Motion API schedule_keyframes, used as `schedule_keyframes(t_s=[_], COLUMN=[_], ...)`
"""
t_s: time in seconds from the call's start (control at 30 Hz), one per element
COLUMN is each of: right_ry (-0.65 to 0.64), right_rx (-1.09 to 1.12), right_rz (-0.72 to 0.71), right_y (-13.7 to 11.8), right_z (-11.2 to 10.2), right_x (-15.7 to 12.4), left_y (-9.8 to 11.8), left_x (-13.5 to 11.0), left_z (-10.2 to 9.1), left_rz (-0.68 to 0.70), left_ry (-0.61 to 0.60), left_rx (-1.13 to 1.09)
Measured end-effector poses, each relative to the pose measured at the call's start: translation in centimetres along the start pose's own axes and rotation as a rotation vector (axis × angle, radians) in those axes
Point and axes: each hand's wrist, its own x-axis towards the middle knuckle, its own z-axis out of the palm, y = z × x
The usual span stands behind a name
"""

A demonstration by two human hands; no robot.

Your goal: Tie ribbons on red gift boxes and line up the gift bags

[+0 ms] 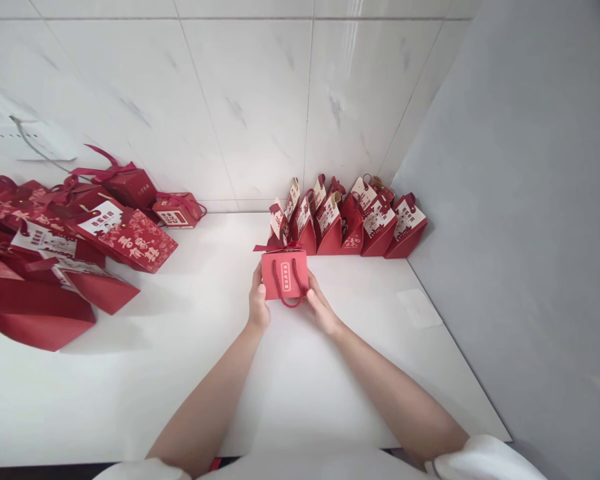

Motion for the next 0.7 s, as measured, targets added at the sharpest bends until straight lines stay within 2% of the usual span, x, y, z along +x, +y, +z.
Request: schedule_keyframes(t_s=[0.1, 0.2, 0.3, 0.47, 0.7], right_ry=[-0.07, -0.011, -0.005, 0.035, 0.007], right_rx=[0.054, 0.131, 0.23, 0.309, -0.002], right_rz=[-0.007, 0.034, 0.108, 0.208, -0.025], right_y=[0.3, 0.8, 1.1, 1.6, 1.2], right_z=[-0.4, -0.4, -0.5, -1.2, -1.3], right_x=[0.2, 0.3, 0.5, 1.0, 0.2], left_y=[0.6, 0.8, 0.7, 0.9, 1.2], left_x=[-0.3, -0.4, -0.3, 0.1, 0.2], left_z=[0.3, 0.5, 0.7, 0.7, 0.3], left_rz=[0.05, 0.037, -0.034, -0.174, -0.268], left_ry=[-0.052, -0.062, -0.072, -0.174, -0.091], left_rx=[0.061, 0.062, 0.046, 0.027, -0.031])
